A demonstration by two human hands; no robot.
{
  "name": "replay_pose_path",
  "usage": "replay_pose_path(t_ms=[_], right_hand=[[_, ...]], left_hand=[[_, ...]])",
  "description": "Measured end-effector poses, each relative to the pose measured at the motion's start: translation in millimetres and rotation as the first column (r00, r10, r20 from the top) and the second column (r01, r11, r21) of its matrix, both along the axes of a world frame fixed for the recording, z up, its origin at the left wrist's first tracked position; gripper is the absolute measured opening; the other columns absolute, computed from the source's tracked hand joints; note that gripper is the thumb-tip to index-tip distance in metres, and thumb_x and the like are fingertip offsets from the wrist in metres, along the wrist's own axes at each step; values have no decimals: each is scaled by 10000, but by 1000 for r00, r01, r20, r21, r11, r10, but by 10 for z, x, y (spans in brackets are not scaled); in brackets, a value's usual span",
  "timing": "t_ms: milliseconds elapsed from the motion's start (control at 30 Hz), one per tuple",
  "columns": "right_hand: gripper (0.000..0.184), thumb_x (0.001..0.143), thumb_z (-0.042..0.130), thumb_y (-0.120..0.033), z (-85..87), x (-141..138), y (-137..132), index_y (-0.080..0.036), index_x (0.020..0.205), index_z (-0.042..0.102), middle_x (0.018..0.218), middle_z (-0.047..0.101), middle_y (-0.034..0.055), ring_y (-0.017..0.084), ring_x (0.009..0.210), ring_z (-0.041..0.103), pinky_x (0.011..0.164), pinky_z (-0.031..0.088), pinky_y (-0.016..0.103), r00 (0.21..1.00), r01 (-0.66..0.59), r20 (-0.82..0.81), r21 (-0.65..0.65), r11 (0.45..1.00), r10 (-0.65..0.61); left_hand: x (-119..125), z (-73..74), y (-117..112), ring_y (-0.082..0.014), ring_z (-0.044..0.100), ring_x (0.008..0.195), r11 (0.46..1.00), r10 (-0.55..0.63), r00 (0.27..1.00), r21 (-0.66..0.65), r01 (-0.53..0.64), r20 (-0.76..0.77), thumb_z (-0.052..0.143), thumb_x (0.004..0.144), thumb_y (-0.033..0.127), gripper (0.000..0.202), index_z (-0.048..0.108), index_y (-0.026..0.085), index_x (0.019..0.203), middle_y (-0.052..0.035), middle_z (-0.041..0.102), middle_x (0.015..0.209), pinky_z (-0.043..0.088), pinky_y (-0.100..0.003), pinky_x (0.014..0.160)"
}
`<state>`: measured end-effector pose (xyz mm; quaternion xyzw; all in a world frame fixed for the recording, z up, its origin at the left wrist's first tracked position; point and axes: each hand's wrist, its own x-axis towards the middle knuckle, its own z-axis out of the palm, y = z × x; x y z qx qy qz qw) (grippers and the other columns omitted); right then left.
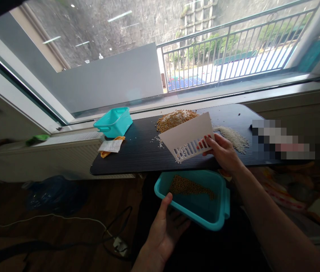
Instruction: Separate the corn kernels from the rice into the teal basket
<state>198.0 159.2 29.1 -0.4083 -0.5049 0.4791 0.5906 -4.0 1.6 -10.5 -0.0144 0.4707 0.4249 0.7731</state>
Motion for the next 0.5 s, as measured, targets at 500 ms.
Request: replay_pose_path(t_ms=[500], right_hand=[[329, 721, 723, -540, -14, -42, 33, -251, 851, 636, 812, 682, -6, 180, 767, 683, 554, 596, 264, 997, 77, 17, -5, 997, -77]], left_hand=[[-9, 6, -2, -274, 650, 997, 1000, 16, 1000, -6, -16, -5, 627, 790, 544, 655, 510, 135, 1288, -167, 635, 1183, 493, -386, 902]])
